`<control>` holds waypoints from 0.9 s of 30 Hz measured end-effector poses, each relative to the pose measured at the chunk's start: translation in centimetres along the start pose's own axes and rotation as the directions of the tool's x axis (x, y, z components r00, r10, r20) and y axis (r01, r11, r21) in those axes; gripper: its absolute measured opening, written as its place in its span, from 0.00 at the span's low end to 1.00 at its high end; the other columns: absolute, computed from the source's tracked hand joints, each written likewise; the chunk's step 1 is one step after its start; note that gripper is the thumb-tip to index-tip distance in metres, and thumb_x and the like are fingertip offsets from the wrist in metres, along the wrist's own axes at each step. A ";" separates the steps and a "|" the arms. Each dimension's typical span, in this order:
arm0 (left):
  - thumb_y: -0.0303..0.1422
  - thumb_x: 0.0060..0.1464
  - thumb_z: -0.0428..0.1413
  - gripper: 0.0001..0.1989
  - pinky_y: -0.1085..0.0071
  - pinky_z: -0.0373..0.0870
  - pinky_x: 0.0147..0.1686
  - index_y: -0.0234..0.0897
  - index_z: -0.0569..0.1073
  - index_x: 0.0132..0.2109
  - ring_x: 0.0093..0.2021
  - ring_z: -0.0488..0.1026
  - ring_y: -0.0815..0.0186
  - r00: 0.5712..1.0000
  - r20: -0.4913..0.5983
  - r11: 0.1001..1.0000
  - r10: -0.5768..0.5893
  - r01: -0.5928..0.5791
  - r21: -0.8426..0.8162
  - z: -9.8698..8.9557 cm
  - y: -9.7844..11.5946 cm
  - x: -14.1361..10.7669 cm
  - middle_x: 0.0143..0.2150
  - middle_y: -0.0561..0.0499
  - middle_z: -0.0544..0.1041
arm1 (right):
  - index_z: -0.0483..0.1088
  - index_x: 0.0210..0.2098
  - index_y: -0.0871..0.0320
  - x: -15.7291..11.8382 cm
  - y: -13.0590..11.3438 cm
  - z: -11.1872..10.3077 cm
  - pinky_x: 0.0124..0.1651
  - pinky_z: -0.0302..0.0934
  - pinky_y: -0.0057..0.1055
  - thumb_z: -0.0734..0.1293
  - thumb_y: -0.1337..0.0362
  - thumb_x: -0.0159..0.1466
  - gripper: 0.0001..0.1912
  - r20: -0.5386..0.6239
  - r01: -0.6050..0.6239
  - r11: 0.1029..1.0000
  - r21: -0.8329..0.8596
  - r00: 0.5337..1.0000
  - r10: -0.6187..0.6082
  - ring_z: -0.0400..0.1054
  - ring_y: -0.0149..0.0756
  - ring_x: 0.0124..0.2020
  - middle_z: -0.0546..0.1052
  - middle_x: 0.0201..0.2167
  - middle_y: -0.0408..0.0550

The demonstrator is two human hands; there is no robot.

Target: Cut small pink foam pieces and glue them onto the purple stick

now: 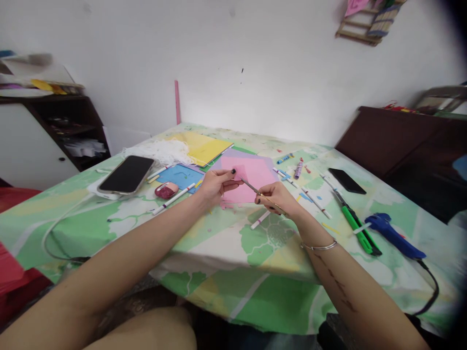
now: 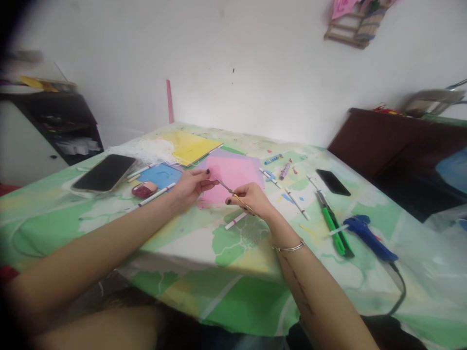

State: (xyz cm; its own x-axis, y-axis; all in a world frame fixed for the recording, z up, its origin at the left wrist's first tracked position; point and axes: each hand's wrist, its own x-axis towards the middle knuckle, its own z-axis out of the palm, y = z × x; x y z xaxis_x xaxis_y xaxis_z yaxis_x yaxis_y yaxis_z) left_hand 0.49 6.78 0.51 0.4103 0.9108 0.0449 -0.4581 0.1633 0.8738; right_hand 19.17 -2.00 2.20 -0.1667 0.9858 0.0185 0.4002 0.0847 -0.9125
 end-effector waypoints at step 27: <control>0.28 0.46 0.63 0.04 0.69 0.74 0.36 0.31 0.76 0.31 0.33 0.80 0.61 1.000 0.011 1.000 -0.014 0.014 -0.021 0.2 0.3 -0.3 0.28 0.46 0.80 | 0.65 0.19 0.60 0.1 0.1 -0.1 0.10 0.39 0.22 0.71 0.53 0.50 0.18 -0.026 -0.014 1.000 0.022 1.000 0.014 0.47 0.21 0.09 0.55 0.08 0.33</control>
State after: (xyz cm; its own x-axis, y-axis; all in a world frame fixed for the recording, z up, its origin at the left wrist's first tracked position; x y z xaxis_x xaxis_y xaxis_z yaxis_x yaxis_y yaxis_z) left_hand 0.39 6.45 0.84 0.4252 0.9043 0.0378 -0.4684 0.1841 0.8641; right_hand 19.30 -1.85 2.12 -0.1373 0.9904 0.0161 0.3825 0.0680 -0.9215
